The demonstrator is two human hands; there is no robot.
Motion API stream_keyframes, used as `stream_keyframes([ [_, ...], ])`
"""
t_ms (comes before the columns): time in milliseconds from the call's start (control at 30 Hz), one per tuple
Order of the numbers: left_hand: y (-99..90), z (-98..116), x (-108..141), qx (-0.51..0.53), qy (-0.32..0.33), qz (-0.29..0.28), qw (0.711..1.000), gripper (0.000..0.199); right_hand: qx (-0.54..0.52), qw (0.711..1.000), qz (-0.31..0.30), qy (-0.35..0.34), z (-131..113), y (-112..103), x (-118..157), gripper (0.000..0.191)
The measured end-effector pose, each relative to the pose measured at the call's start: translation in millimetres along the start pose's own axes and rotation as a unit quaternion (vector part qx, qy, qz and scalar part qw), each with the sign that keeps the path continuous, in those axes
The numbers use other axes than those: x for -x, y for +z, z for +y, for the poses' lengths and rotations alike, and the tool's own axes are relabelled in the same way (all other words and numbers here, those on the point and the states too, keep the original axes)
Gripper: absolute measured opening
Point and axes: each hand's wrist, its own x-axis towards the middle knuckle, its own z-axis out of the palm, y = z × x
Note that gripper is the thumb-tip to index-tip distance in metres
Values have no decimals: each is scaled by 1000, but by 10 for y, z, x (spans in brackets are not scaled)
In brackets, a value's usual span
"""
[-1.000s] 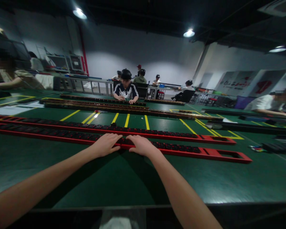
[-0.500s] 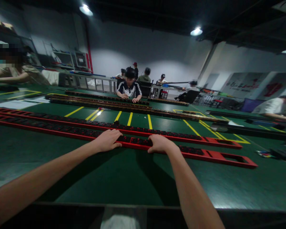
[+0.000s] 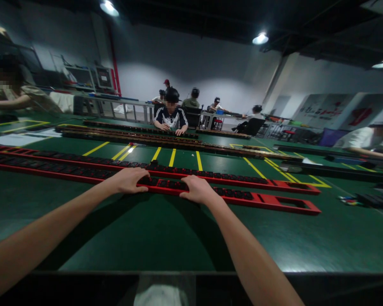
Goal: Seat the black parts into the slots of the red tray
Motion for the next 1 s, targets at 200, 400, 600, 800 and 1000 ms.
stream_keyframes([
  [200,75,256,-85,-3,-1,50,999,62,-22,999,32,-22,-85,65,-48,56],
  [400,217,507,-146,-3,5,47,999,60,3,994,56,-98,-400,216,-115,54],
  [600,237,520,-128,1,6,40,999,56,21,994,50,-100,-462,286,-137,53],
  [800,257,503,-128,-2,13,45,999,54,37,993,52,-102,-486,241,-139,45],
  [1000,277,494,-131,-10,17,53,998,52,47,993,49,-96,-499,251,-141,46],
])
